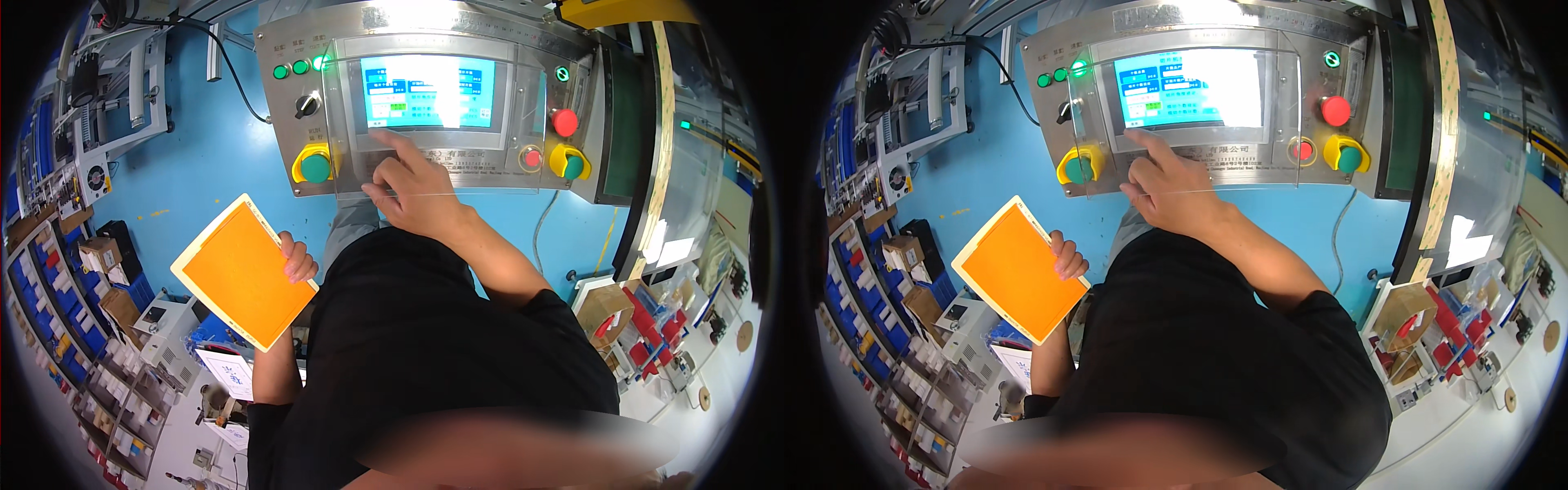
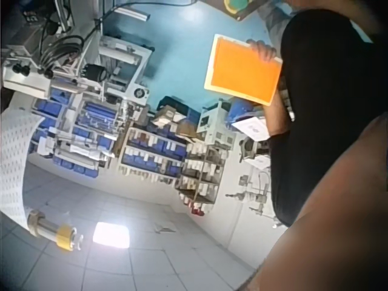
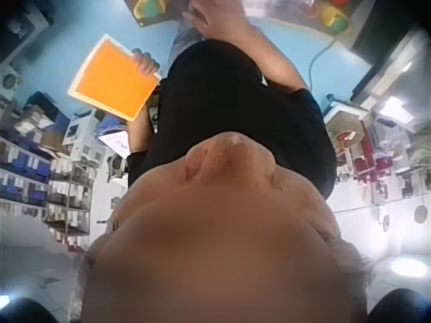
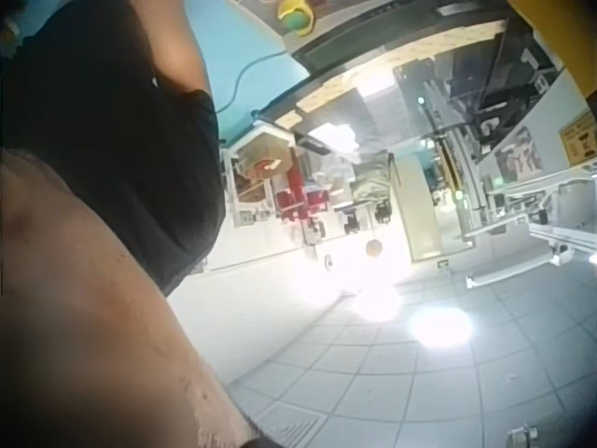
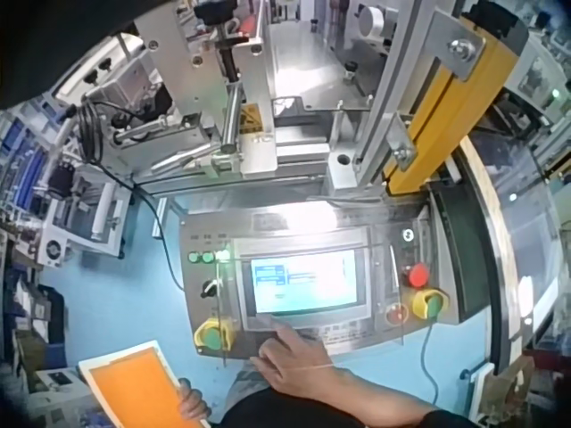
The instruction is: Operating an industrial machine, including cleaning the surface, measuring components with a ruler, and using a touchscreen control panel.
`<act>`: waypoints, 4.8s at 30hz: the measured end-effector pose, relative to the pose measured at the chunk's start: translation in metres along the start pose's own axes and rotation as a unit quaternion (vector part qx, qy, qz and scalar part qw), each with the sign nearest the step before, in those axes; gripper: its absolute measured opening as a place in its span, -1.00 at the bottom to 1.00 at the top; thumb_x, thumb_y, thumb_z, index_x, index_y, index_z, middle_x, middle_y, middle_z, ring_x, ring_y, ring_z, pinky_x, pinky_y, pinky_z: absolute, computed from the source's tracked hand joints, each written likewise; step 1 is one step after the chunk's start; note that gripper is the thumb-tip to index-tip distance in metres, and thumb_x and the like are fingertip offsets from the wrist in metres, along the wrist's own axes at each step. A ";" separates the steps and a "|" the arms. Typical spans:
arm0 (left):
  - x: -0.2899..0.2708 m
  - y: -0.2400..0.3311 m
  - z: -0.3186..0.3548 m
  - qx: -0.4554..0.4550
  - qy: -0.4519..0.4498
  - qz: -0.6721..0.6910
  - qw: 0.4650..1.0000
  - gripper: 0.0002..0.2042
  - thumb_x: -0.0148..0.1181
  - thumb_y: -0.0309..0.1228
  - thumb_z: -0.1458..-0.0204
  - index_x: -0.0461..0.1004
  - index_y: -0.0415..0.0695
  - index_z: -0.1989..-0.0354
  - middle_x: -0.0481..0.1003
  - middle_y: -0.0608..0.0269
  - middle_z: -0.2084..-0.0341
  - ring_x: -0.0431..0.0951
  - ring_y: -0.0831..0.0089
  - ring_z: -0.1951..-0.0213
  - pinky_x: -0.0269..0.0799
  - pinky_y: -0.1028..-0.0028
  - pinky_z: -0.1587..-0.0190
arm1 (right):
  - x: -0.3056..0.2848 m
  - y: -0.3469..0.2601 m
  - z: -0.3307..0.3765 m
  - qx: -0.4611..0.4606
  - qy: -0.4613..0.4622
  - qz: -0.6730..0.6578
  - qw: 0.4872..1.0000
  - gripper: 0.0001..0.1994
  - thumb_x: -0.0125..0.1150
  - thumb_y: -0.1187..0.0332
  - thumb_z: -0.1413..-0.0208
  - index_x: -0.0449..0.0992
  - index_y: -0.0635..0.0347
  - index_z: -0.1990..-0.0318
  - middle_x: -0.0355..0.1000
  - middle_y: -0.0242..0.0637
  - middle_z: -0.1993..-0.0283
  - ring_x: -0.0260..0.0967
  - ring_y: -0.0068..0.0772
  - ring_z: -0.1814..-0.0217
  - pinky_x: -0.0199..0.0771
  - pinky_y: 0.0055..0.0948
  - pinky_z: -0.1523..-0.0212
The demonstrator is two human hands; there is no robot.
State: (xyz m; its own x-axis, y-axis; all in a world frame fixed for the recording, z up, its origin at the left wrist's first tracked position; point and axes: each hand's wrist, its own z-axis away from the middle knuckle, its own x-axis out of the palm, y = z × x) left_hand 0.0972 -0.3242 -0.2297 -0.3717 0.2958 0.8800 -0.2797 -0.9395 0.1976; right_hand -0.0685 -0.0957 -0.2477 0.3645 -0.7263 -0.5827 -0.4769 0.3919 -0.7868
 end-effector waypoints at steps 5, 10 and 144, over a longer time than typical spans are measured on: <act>-0.001 0.000 0.000 -0.003 -0.008 -0.003 1.000 -0.60 -0.12 -0.01 -0.21 0.26 -0.16 0.35 0.21 0.35 0.60 0.18 0.56 0.56 0.11 0.51 0.36 | -0.001 -0.001 0.001 0.001 -0.001 0.002 1.000 -0.77 0.37 0.40 0.11 0.36 0.13 0.51 0.32 -0.17 -0.17 0.45 -0.31 0.45 0.47 -0.40 0.48; 0.001 -0.003 0.000 0.005 -0.001 -0.005 1.000 -0.60 -0.12 -0.02 -0.22 0.25 -0.16 0.35 0.22 0.34 0.61 0.18 0.57 0.56 0.11 0.52 0.37 | -0.002 -0.001 0.000 0.004 0.006 0.003 1.000 -0.77 0.38 0.40 0.11 0.35 0.13 0.50 0.32 -0.17 -0.18 0.46 -0.31 0.45 0.47 -0.41 0.48; 0.000 -0.002 -0.004 0.002 -0.003 -0.009 1.000 -0.56 -0.18 0.02 -0.24 0.30 -0.15 0.36 0.23 0.32 0.61 0.18 0.55 0.58 0.13 0.51 0.41 | -0.008 -0.001 -0.005 0.003 -0.003 0.013 1.000 -0.78 0.37 0.48 0.13 0.36 0.17 0.52 0.35 -0.07 -0.14 0.47 -0.29 0.45 0.46 -0.42 0.49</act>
State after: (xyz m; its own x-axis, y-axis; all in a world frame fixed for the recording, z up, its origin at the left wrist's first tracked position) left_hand 0.0938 -0.3214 -0.2321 -0.3619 0.3108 0.8789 -0.2829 -0.9350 0.2141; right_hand -0.0748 -0.0936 -0.2413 0.3567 -0.7127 -0.6040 -0.4821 0.4134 -0.7724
